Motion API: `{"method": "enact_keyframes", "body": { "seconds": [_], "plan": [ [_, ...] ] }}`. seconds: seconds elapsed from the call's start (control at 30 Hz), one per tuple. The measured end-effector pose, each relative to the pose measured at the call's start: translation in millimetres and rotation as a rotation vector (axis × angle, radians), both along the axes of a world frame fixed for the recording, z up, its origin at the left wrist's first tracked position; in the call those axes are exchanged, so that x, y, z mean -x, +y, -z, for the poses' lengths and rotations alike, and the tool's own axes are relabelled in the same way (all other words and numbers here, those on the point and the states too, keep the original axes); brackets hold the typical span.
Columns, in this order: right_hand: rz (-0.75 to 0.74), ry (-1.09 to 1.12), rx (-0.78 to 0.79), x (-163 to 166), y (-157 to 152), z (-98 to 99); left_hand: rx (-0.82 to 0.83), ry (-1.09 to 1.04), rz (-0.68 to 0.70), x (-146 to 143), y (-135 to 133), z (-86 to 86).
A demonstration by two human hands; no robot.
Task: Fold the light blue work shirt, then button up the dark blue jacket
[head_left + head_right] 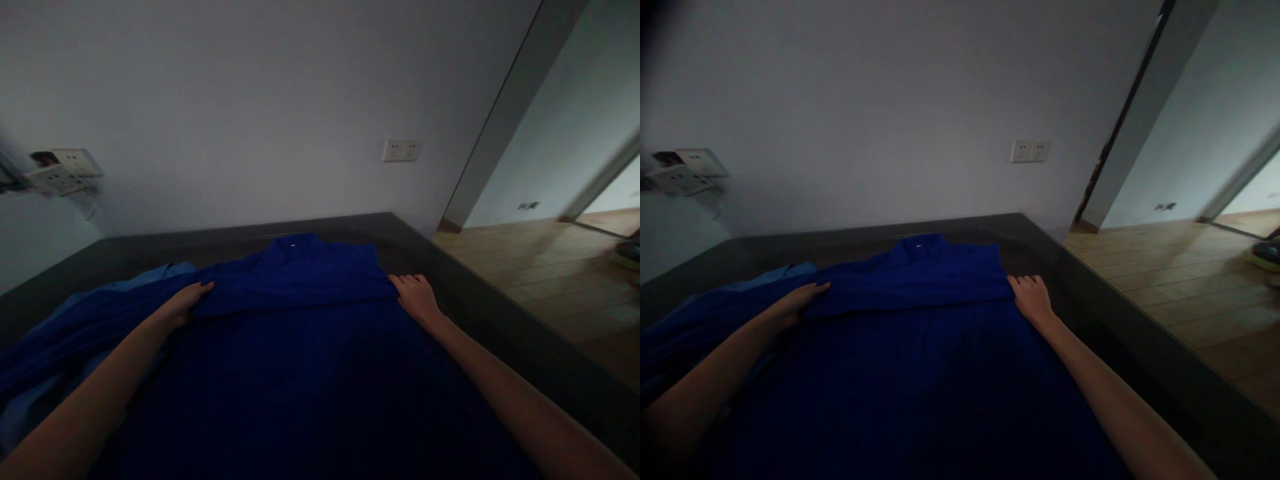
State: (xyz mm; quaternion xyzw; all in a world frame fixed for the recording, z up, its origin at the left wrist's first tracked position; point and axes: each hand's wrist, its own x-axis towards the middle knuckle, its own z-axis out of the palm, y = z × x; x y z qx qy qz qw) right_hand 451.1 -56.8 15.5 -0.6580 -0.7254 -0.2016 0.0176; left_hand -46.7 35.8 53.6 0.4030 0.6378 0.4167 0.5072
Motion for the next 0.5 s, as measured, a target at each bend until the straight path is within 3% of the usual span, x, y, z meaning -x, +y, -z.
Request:
{"method": "enact_keyframes", "body": {
  "seconds": [0.1,0.27,0.4,0.5],
  "plan": [
    [-0.016,-0.022,0.021,-0.2,2.2,4.2,0.072,0.127,0.046,-2.2,5.5,5.0],
    [-0.072,-0.034,0.097,-5.0,5.7,8.8,-0.038,0.263,0.142,-2.7,13.3,10.4],
    [-0.018,0.076,0.245,-15.7,9.3,0.4,-0.188,0.369,0.045,0.1,21.0,11.9],
    [-0.067,0.204,0.407,-27.9,16.1,-18.3,-0.269,0.31,-0.009,1.8,27.0,13.9]
  ]
}}
